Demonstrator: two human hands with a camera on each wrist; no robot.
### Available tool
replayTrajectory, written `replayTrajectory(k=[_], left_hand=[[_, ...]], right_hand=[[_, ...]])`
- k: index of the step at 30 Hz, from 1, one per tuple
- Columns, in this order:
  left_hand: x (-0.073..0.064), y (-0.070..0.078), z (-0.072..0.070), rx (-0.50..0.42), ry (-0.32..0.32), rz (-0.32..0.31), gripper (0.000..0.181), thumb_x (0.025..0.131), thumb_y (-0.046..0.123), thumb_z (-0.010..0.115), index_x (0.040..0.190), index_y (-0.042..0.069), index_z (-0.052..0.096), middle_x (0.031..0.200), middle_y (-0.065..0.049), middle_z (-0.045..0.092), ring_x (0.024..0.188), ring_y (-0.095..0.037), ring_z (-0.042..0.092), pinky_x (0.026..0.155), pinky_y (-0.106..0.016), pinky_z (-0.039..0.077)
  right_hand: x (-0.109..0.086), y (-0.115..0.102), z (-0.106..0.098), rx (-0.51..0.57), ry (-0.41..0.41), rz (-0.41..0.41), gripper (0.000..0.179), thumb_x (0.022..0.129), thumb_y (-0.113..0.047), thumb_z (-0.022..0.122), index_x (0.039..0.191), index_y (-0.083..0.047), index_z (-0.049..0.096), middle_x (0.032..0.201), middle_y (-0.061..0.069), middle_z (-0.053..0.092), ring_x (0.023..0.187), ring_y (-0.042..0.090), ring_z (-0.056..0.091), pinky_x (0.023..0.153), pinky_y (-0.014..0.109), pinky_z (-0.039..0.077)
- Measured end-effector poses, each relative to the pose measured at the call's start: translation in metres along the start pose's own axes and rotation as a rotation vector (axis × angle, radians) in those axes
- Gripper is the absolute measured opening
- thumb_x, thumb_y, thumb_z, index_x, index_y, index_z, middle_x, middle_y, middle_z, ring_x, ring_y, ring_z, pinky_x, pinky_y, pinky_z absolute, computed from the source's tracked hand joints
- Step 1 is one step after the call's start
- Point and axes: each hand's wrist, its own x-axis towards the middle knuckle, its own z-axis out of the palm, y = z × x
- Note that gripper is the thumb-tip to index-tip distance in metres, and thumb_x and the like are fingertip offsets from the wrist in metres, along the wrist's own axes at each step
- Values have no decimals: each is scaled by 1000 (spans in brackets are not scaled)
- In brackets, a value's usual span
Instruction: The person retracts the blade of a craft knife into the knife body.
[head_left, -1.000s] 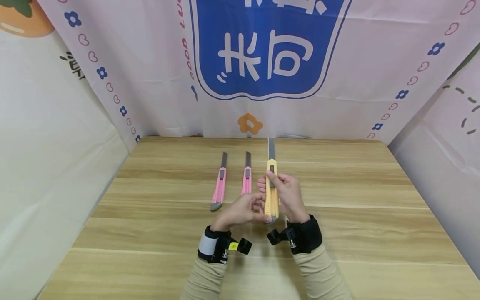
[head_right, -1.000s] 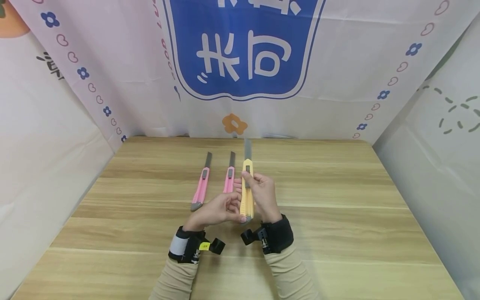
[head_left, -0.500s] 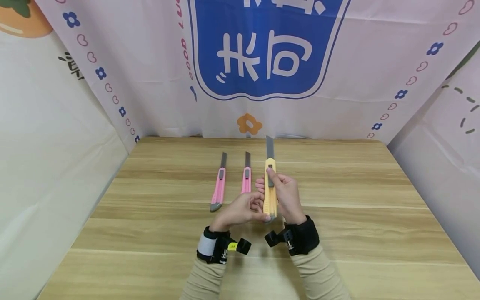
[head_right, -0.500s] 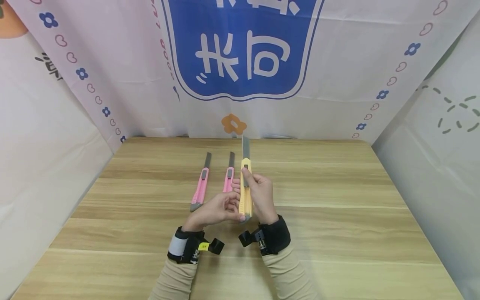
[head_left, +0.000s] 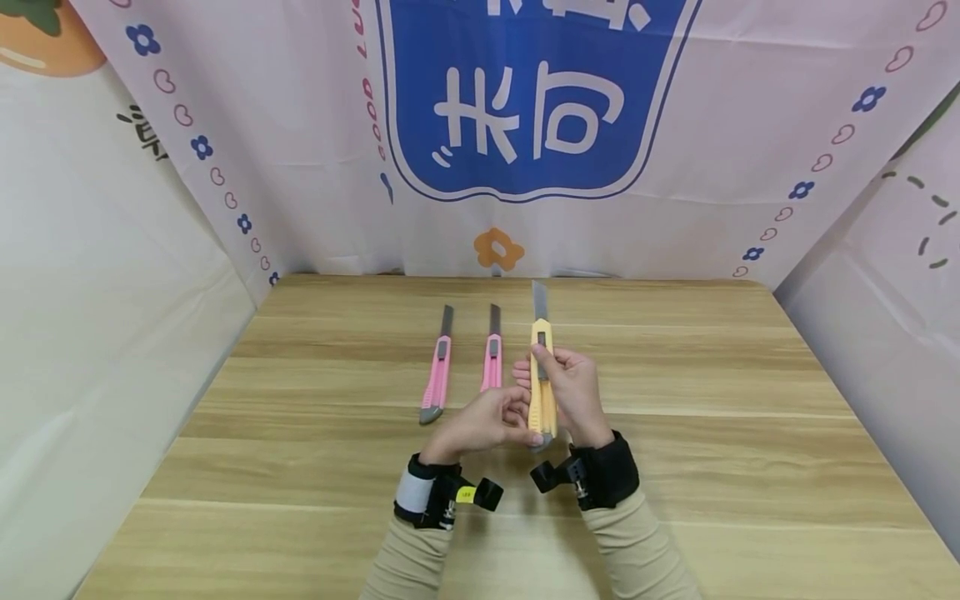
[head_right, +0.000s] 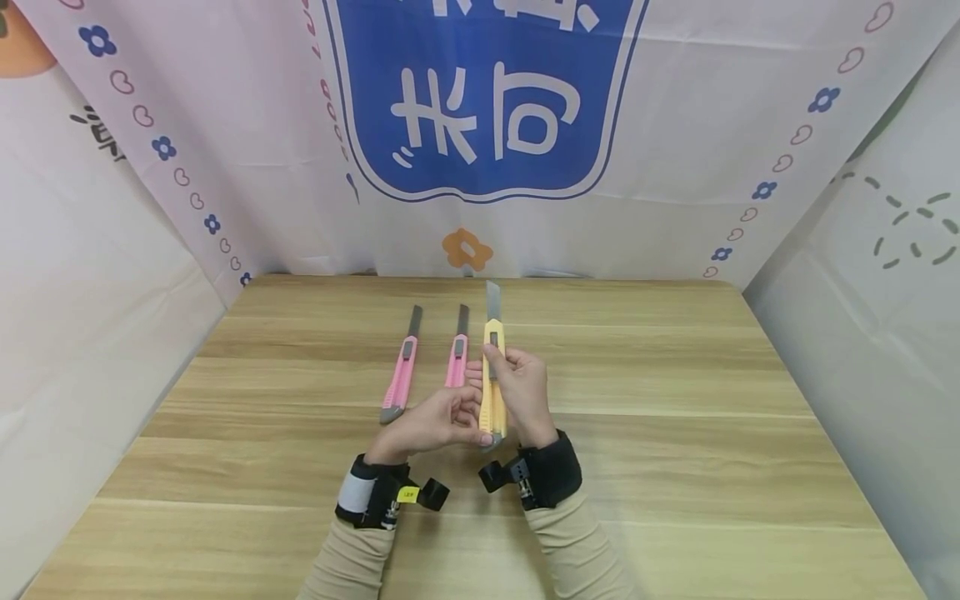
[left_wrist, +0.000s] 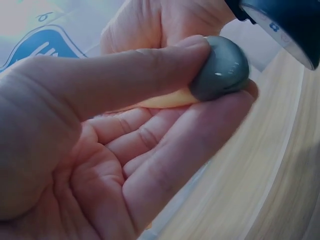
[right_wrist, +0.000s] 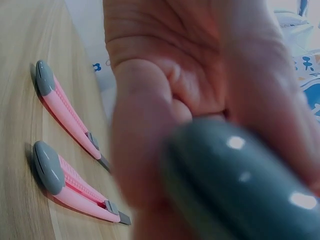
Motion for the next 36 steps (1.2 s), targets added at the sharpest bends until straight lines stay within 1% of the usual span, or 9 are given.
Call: replayTrajectory(k=[5,9,14,19,22,31,36], left_hand=[[-1,1,-1,-13,-1,2,34,83,4,73,111,-5,57,98,-20,67,76,-2,59,69,-14,54],[-2,0,-1,-23,1,4,34,83,4,72,112,-5,57,97,-20,67,75,-2,59,69,-14,54],[-1,0,-1,-23,13,-3,33,83,3,72,112,-4,57,97,-20,67,75,-3,60,68,-15,54],[-1,0,-1,-8,32,-9,34,83,3,72,114,-3,58,99,-20,67,78,-4,60,70,-16,55],[-1,0,-2,-1,33,-2,34,84,3,72,114,-4,58,99,-20,67,78,-4,60,71,-16,55],[-2,1,-3,16,24,1,32,84,5,72,112,-4,59,96,-18,67,76,-3,59,69,-14,53],[-3,2,-2,15,29,-18,31,83,4,73,110,-3,60,96,-16,67,77,-5,59,69,-14,53]], right_hand=[[0,-2,0,-26,-7,24,37,97,-21,57,113,13,60,75,-3,75,73,10,74,75,31,62],[0,-3,0,-41,-3,36,38,97,-23,57,114,11,61,76,-3,75,74,10,74,76,30,62],[0,-3,2,-10,-1,47,40,97,-25,58,115,11,60,75,-4,75,75,10,74,76,30,62],[0,-3,4,29,12,84,45,95,-31,60,114,10,60,75,-4,75,75,10,74,76,30,62],[0,-3,6,34,17,101,47,95,-33,60,114,9,60,75,-3,75,75,10,74,76,30,62],[-1,-1,6,48,25,49,40,96,-27,59,104,12,62,73,-2,75,77,16,75,76,31,62],[-3,-2,5,9,11,46,41,96,-27,58,107,13,61,76,0,76,76,14,75,77,32,62]])
